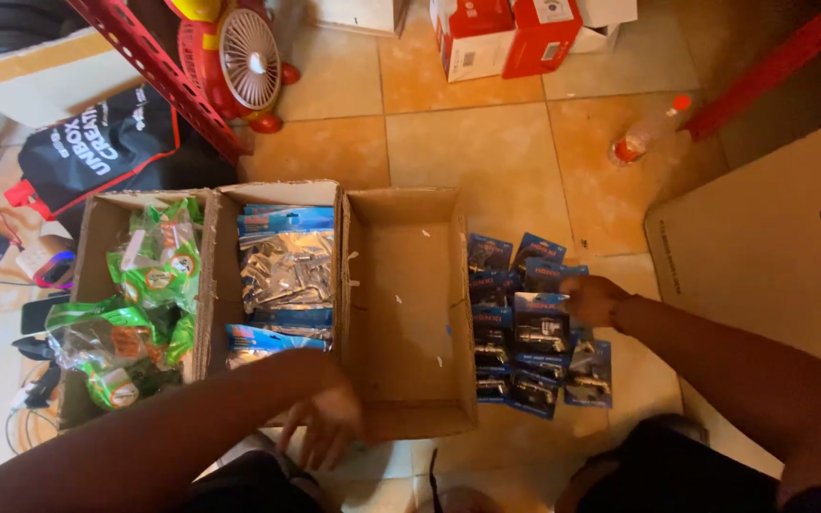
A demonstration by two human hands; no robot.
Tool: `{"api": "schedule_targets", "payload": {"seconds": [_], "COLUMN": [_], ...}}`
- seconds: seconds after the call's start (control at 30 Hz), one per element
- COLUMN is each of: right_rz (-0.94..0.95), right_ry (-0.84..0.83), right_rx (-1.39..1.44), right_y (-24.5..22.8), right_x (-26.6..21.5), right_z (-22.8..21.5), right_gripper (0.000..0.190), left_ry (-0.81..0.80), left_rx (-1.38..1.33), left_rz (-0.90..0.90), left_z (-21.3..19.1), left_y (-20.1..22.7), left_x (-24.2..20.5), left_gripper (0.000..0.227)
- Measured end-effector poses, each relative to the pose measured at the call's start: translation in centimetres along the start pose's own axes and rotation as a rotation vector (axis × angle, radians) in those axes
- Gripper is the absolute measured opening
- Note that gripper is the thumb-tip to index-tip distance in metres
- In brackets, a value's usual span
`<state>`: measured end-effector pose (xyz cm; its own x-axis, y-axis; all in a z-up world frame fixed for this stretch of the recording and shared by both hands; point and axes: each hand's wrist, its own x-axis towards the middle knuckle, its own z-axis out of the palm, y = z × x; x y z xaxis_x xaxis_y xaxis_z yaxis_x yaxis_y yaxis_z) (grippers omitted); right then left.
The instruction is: The person sits on the floor and repeatedly wipes the packaging of small brass pipes with a cloth. They pick up each pipe from a pile, wipe the front and back of the packaging, and place it into a cardboard box.
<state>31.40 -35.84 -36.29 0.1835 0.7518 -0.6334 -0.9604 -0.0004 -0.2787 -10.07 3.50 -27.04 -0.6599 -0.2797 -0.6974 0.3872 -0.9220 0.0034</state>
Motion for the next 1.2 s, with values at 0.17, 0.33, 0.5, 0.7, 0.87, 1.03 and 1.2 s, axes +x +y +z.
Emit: {"api": "schedule_targets", "payload": {"seconds": [0.17,0.33,0.5,0.7,0.87,1.03,1.2], "right_rz": [-0.136,-0.407,-0.704,-0.805,-0.686,-0.376,-0.371], "right_ry": [0.411,0.451,0.486,0.335,0.259,0.399,0.658], "right_rx": [-1.725,-1.601,-1.316,-1.369,-1.846,-1.622,-1.537], "right_y": [-3.8,-5.6,-3.4,4.7,11.6,15.9,15.3], "right_x": [-2.3,-1.7,-0.5,0.2,4.9,6.8,12.0], "right_z": [11.1,15.3,22.1,32.7,34.6,36.2,31.6], "right_gripper": [0.048,0.033,0.025,0.029,0.025,0.032,0.039], "left_ry": [0.636,1.551,1.664,1.463,1.368,1.471,1.594], "left_rx": [-0.714,0.198,0.012,0.435,0.43,0.211,0.129], "left_rz": [0.635,-0.002,-0.07,-0.172,-0.059,0.065,0.24], "left_z": [11.1,1.1,-2.0,6.7,12.1,5.7,0.8], "left_y": [-1.7,-2.5,-1.5,4.2,5.8,3.4,0.4], "left_x": [-20.6,-10.8,-7.7,-11.9,-15.6,-10.0,-12.3], "left_gripper": [0.059,0.063,0.021,0.032,0.033,0.034,0.031]}}
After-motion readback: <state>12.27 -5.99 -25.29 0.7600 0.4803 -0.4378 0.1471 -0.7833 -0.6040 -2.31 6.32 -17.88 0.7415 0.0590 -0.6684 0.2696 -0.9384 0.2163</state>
